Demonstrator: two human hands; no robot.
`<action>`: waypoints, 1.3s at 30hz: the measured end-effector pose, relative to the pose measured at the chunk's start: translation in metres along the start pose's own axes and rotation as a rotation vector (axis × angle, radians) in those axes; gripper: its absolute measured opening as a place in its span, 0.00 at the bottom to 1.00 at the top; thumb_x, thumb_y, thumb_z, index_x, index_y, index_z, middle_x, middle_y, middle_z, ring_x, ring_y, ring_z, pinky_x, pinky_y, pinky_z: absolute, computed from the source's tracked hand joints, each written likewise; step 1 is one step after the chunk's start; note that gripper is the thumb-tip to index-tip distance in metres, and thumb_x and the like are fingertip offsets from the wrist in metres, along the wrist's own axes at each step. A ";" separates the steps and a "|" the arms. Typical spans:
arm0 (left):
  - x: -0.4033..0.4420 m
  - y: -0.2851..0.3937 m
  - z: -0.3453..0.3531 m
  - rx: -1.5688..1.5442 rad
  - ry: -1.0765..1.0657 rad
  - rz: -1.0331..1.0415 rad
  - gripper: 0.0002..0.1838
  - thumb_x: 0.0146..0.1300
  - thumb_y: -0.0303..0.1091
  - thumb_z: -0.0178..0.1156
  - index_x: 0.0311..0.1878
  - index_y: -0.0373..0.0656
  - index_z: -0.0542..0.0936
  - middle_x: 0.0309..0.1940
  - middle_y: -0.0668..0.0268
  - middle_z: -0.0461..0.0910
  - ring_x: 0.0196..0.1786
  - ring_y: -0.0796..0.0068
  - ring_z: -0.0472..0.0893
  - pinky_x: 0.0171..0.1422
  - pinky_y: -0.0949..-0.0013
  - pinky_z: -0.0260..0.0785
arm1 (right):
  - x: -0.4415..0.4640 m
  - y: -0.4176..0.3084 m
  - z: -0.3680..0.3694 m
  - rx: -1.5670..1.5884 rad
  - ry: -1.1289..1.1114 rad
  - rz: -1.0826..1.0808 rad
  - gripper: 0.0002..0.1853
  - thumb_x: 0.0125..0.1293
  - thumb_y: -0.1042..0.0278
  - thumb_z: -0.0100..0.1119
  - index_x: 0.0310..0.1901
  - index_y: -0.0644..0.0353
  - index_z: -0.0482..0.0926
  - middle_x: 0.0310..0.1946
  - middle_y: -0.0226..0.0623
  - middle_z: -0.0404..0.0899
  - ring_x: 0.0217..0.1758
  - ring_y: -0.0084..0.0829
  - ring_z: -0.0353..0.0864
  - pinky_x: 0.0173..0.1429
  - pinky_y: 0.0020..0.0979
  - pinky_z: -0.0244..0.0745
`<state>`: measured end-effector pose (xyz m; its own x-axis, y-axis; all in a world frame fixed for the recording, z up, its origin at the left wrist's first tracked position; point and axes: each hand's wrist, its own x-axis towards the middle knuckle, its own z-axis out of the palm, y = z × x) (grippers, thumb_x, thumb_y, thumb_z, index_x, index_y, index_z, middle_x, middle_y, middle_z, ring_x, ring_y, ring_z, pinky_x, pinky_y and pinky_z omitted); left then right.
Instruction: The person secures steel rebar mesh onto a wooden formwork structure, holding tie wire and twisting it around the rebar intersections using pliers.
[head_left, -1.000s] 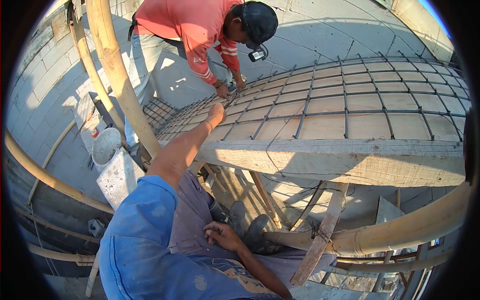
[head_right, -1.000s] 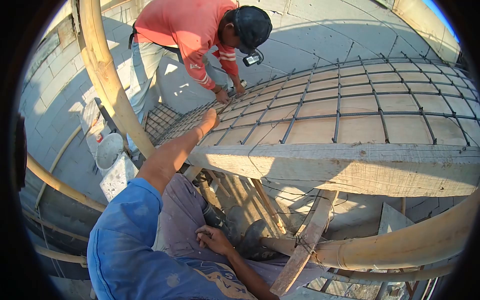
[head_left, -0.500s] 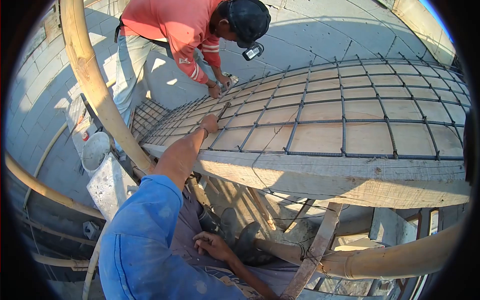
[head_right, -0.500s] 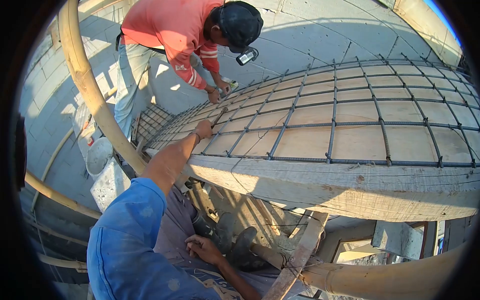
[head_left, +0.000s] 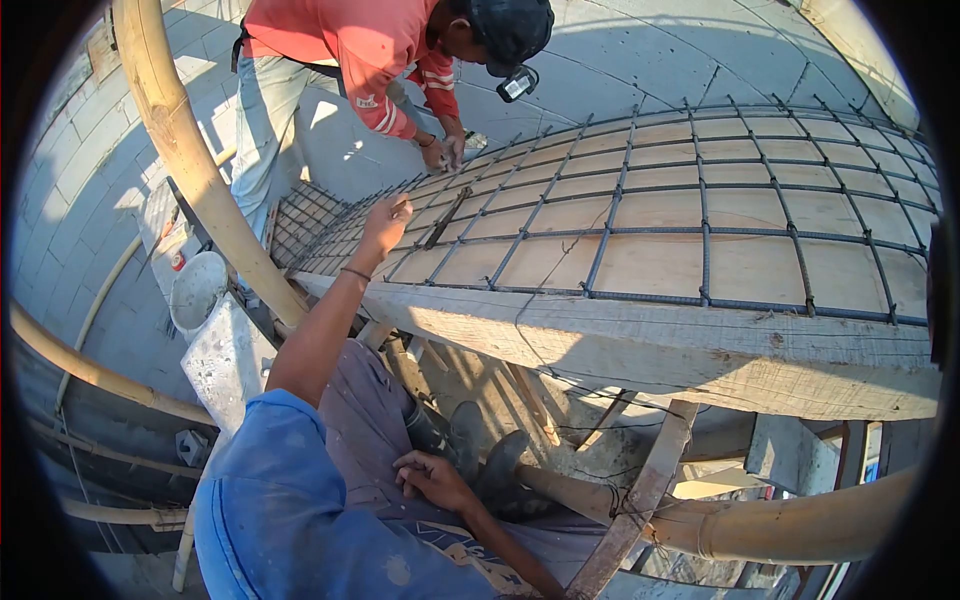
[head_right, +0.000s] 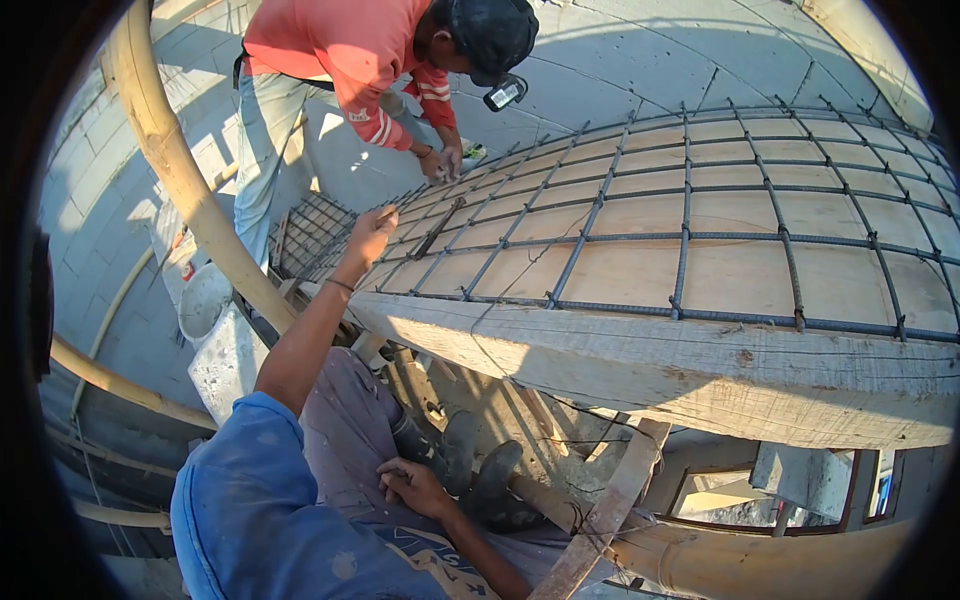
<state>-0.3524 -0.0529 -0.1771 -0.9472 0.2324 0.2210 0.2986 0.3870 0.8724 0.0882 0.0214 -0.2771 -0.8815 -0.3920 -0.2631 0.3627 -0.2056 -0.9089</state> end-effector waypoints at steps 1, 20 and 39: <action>-0.025 0.014 -0.009 -0.182 0.075 0.059 0.18 0.70 0.31 0.59 0.59 0.32 0.80 0.47 0.54 0.86 0.52 0.70 0.84 0.57 0.69 0.74 | 0.001 -0.001 -0.001 0.004 -0.002 -0.004 0.12 0.76 0.70 0.53 0.55 0.68 0.77 0.37 0.35 0.81 0.34 0.22 0.82 0.42 0.28 0.80; -0.260 0.076 -0.018 -0.107 -0.140 0.122 0.13 0.69 0.33 0.61 0.51 0.38 0.85 0.38 0.56 0.88 0.38 0.67 0.88 0.44 0.66 0.77 | -0.001 0.000 0.010 0.138 0.046 0.001 0.10 0.78 0.70 0.52 0.51 0.66 0.78 0.36 0.36 0.82 0.31 0.22 0.80 0.38 0.26 0.77; -0.294 0.011 0.006 0.624 -0.414 0.313 0.15 0.64 0.44 0.62 0.42 0.42 0.86 0.33 0.52 0.86 0.41 0.53 0.85 0.57 0.54 0.75 | 0.003 0.005 0.007 0.244 0.088 0.019 0.09 0.77 0.72 0.52 0.50 0.67 0.78 0.36 0.38 0.82 0.29 0.22 0.81 0.35 0.25 0.78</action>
<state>-0.0701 -0.1116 -0.2353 -0.7253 0.6763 0.1287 0.6685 0.6474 0.3660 0.0892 0.0133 -0.2799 -0.8929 -0.3202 -0.3166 0.4324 -0.4135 -0.8013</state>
